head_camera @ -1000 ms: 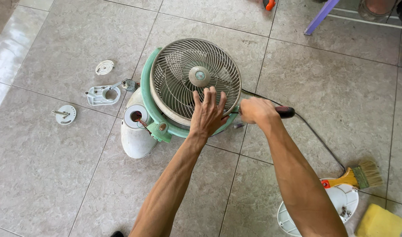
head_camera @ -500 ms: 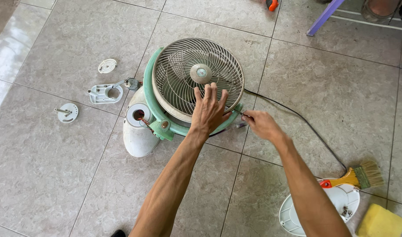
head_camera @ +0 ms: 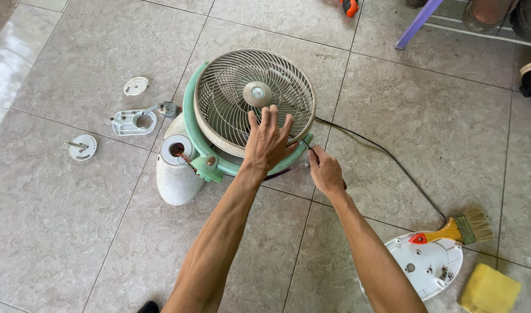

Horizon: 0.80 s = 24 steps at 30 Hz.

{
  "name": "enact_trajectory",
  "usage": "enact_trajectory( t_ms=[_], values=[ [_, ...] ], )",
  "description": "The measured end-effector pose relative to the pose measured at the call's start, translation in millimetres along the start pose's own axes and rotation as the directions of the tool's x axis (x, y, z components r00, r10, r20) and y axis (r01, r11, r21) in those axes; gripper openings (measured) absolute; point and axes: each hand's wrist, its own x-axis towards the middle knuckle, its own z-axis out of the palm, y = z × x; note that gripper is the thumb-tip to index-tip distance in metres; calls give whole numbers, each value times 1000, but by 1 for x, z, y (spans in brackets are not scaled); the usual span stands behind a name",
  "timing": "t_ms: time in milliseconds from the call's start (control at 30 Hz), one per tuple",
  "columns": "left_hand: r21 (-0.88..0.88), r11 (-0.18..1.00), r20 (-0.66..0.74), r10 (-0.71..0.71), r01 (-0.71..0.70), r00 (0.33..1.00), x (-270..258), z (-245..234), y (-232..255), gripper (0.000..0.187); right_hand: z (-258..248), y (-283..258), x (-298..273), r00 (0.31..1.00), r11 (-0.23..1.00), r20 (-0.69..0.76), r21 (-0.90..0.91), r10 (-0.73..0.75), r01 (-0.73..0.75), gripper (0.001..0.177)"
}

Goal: The person assembles a disassembled electric fan on the floor. They connect the motor to the base, attach the fan blades, and secure the front grill using a screwdriver.

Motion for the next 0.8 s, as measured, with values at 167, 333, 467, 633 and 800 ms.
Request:
enact_trajectory(
  t_ms=[167,333,467,633,800],
  values=[
    [-4,1000,37,1,-1,999,1,-1,0,86,-44,-36,4,939,952,288,-288,186,-101,33],
    [-44,999,22,-1,2,1000,0,1,-4,83,-85,-81,-5,940,925,312,-380,141,-13,30],
    [-164,986,-4,21,-22,1000,-8,4,-12,82,-82,-101,-9,923,882,356,-469,149,38,35],
    [-94,996,8,3,-2,1000,-29,-24,-32,101,-77,-103,-8,936,875,340,-475,87,91,34],
    [-78,986,118,-138,148,983,-40,-42,-38,122,-73,-105,-7,932,864,351,-493,91,101,32]
  ],
)
